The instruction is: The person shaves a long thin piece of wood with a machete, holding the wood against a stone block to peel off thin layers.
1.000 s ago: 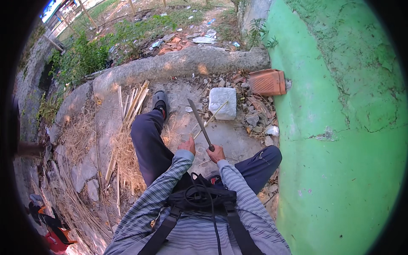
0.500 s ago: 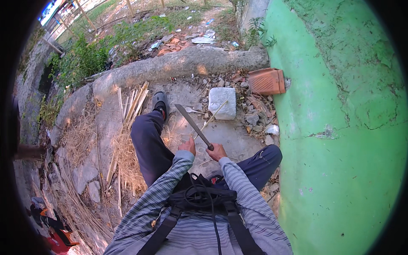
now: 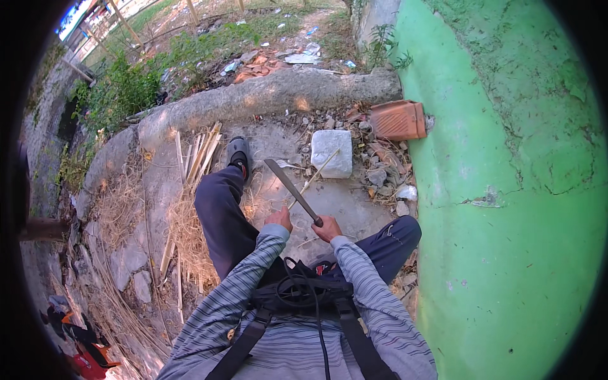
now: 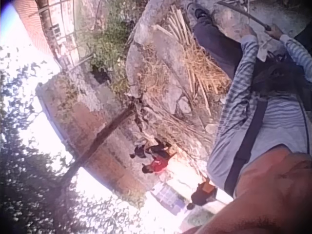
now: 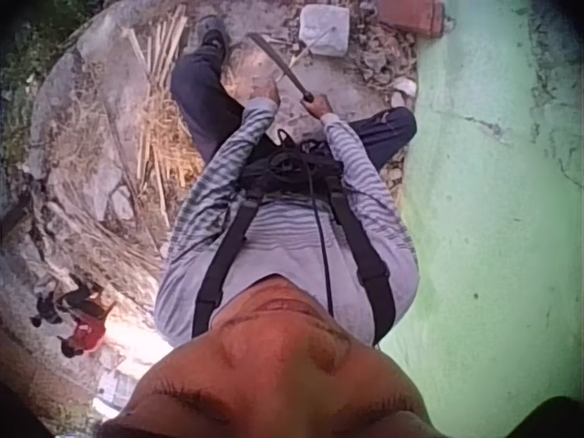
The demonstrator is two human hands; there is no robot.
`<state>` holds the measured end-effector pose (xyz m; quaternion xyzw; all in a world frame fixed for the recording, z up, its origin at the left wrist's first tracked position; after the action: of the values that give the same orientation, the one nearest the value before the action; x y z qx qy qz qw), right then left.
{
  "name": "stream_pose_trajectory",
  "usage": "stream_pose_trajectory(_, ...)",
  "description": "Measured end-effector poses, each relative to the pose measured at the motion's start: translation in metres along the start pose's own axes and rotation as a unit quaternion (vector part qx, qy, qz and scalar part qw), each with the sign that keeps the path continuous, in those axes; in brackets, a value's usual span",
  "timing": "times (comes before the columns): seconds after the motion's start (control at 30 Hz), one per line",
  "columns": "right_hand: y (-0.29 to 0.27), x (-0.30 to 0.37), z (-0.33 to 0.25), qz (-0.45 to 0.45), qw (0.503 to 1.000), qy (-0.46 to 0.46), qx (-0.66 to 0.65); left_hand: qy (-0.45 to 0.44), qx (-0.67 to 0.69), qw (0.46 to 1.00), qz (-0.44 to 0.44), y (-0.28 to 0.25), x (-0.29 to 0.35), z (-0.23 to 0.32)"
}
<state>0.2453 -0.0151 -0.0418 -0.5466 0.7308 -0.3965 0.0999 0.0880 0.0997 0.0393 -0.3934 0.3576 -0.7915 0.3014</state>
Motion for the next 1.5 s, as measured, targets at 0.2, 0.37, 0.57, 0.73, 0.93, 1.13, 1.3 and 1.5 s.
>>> stream_pose_trajectory(0.2,-0.006,-0.021,0.024,0.074,0.987,0.133,-0.043,-0.010,0.005,1.000,0.009,-0.004,0.000,0.005)
stream_pose_trajectory(0.37,-0.009,-0.023,0.024,0.044,0.993,0.104,-0.024,-0.043,0.011,0.998,-0.041,-0.005,-0.004,0.004)
stream_pose_trajectory(0.57,-0.002,-0.003,0.009,0.003,0.999,0.036,0.011,-0.059,0.023,0.997,-0.044,-0.001,-0.007,-0.007)
stream_pose_trajectory(0.73,-0.003,-0.027,0.051,0.039,0.981,0.170,-0.081,-0.058,0.022,0.996,-0.062,0.007,-0.013,0.003)
stream_pose_trajectory(0.93,-0.003,-0.009,0.009,-0.035,0.999,0.032,-0.004,-0.076,0.023,0.995,-0.054,0.005,-0.012,-0.016)
stream_pose_trajectory(1.13,-0.011,-0.010,0.012,-0.043,0.997,0.064,0.016,-0.078,0.023,0.994,-0.073,0.003,-0.010,-0.007)
stream_pose_trajectory(1.3,-0.007,-0.018,0.006,-0.033,0.994,0.100,0.001,-0.081,0.016,0.994,-0.064,0.006,-0.017,-0.017)
stream_pose_trajectory(1.5,-0.004,-0.003,0.002,-0.031,0.997,0.066,-0.004,-0.064,0.004,0.997,-0.041,0.003,-0.008,-0.009)
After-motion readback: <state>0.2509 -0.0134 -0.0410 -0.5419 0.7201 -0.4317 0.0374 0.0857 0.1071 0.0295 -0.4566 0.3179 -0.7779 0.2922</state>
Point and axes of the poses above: each hand's wrist, its own x-axis away from the middle knuckle, its own y-axis out of the palm, z = x × y, the point moved 8 cm from there along -x, towards the middle knuckle, and after that the axes turned 9 degrees about x, right-handed, at the moved point
